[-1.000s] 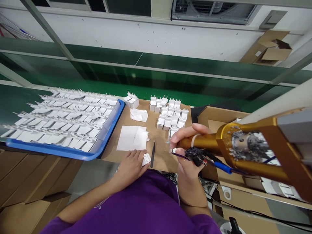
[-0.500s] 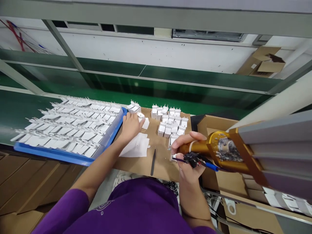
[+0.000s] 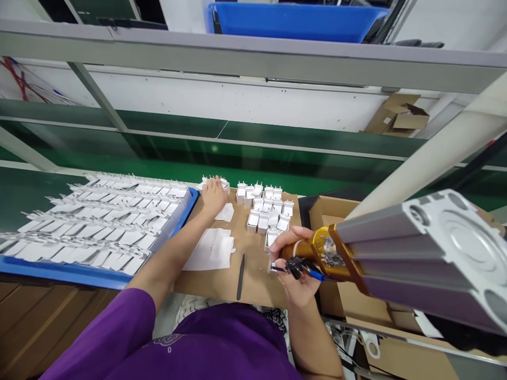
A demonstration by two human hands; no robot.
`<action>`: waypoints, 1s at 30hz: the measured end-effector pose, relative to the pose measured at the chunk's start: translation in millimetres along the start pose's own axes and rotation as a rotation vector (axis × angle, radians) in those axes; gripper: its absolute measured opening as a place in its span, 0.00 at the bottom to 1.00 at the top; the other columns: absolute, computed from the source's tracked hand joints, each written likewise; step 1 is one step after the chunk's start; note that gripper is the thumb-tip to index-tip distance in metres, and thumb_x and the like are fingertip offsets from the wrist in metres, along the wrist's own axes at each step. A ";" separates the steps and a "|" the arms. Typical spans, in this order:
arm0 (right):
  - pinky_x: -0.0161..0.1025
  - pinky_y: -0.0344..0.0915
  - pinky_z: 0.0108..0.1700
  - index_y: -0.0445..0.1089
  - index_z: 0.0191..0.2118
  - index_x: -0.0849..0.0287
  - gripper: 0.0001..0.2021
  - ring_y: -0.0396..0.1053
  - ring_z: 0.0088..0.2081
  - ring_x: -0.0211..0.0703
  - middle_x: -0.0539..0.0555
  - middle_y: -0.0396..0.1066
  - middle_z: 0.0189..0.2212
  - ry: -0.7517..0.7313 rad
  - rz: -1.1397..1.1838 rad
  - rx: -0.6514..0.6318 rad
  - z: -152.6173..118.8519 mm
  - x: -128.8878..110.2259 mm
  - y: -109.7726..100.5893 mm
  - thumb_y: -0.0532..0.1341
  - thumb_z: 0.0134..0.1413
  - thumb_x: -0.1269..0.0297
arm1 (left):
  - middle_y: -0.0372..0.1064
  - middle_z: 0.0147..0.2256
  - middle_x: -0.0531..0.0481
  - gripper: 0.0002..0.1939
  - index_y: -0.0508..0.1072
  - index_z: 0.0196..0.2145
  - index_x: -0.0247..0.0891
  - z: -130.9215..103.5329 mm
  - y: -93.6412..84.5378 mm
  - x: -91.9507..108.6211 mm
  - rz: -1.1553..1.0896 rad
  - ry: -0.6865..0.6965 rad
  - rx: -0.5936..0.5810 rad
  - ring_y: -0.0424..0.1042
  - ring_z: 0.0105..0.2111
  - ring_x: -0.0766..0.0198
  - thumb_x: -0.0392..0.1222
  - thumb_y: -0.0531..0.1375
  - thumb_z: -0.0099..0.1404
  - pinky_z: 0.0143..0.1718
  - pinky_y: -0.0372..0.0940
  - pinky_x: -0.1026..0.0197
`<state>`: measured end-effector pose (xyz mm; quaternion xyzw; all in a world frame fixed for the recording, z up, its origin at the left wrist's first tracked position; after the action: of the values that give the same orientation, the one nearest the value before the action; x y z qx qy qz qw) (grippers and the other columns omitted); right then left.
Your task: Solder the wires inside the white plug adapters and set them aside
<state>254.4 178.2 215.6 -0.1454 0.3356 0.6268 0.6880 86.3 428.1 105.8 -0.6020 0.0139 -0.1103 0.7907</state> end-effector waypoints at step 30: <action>0.38 0.62 0.24 0.65 0.55 0.50 0.20 0.64 0.26 0.39 0.49 0.68 0.31 0.016 0.015 0.009 0.8 2.2 -2.4 0.61 0.56 0.67 | 0.71 0.52 0.34 0.36 0.59 0.61 0.28 -2.5 19.1 33.6 -0.586 0.117 -0.232 0.73 0.49 0.49 0.36 0.65 0.56 0.48 0.67 0.54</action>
<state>256.9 180.0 214.2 -0.1451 0.3450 0.6291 0.6813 121.7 424.2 90.6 -0.6592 -0.1021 -0.3656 0.6491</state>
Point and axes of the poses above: each hand's wrist, its own z-axis towards the middle knuckle, its own y-axis out of the palm, x = y × z, the point moved 7 cm from there along z, towards the middle knuckle
